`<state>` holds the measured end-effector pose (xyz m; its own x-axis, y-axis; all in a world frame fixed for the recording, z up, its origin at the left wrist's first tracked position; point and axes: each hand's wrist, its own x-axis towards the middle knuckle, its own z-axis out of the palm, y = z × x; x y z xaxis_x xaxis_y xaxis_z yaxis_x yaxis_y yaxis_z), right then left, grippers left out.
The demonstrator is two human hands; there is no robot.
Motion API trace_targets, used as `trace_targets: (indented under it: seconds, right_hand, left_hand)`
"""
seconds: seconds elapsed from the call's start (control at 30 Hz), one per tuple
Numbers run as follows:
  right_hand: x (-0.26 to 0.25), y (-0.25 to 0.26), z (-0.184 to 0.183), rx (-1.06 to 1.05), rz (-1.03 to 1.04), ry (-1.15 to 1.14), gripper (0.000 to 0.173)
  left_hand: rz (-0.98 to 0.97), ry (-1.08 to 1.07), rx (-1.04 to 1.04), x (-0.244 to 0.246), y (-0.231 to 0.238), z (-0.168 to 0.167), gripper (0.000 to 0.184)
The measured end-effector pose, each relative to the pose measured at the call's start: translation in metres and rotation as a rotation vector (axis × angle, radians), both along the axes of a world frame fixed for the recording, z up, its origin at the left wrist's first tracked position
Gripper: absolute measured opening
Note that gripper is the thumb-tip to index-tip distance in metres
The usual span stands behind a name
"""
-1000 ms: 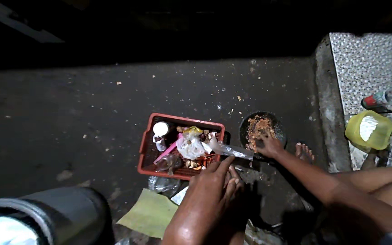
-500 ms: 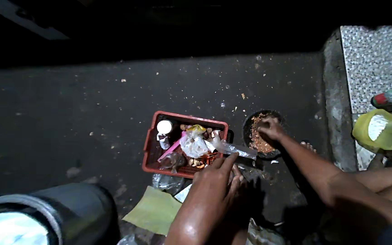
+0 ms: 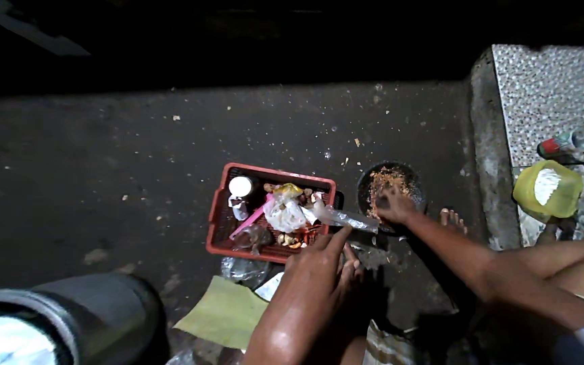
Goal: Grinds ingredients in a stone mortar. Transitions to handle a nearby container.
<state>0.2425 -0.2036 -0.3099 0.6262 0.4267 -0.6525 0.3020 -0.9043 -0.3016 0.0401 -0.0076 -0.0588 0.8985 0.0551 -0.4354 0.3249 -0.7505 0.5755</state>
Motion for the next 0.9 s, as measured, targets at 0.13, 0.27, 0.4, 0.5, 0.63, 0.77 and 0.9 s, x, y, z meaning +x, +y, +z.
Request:
trace_targets:
  seconds: [0.13,0.27,0.4,0.5,0.63,0.77,0.9]
  right_hand:
    - [-0.005,-0.016,-0.001,-0.038,0.083,-0.034,0.060]
    - [0.053,0.012,0.007,0.170,-0.381,0.072,0.060]
    - [0.060,0.041,0.014,0.239,-0.402,0.109,0.062]
    - [0.012,0.039,0.005,0.121,-0.040,0.066,0.059]
    - [-0.010,0.005,0.001,-0.002,0.228,-0.002,0.055]
    - [0.016,0.015,0.000,-0.027,0.053,-0.107,0.058]
    - [0.003,0.017,0.001,0.005,0.041,-0.061,0.063]
  left_hand:
    - [0.022,-0.006,-0.003,-0.004,0.005,-0.003,0.052]
    - [0.012,0.055,-0.008,0.002,0.005,0.001,0.052]
    - [0.013,-0.013,-0.019,-0.002,0.002,-0.001,0.052]
    - [0.017,-0.027,-0.024,-0.003,0.004,-0.003,0.052]
    - [0.015,-0.054,-0.004,-0.004,0.007,-0.006,0.052]
    - [0.017,-0.027,0.006,-0.006,0.005,-0.003,0.052]
    - [0.019,-0.032,-0.002,-0.010,0.002,-0.003,0.053]
